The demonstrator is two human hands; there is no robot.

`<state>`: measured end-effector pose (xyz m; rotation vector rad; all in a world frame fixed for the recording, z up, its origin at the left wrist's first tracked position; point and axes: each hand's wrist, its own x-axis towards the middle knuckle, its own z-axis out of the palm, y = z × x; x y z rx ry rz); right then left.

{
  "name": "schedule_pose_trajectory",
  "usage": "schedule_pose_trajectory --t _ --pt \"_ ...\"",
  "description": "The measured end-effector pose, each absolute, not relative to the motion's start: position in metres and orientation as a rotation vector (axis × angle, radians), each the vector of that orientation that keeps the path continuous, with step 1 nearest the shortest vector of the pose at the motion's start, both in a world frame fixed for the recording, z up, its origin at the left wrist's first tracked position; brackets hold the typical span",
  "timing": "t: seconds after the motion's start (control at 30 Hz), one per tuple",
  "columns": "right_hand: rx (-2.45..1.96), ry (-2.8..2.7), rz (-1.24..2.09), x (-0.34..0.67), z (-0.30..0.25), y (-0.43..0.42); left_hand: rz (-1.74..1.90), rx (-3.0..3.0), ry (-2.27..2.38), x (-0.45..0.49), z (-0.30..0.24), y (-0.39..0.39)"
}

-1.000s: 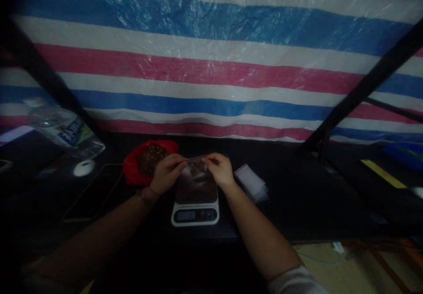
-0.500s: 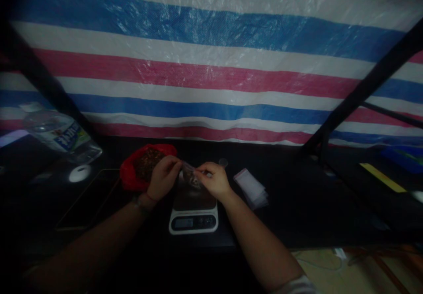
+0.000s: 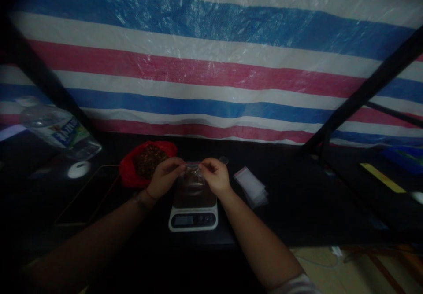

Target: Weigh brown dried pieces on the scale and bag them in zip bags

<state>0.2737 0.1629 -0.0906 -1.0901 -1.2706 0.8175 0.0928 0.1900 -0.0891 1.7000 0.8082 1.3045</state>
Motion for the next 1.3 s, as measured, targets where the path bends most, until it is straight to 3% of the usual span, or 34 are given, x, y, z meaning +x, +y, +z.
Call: schedule_pose_trajectory --t 0.6,1.3 --pt "-1.118 -1.427 0.631 0.274 -0.09 0.161 1.307 1.613 0.832 0.094 -0.085 0.189" --pt "-1.013 -1.656 0.43 0.265 -0.079 0.15 1.171 1.974 0.797 0.094 -0.079 0.18"
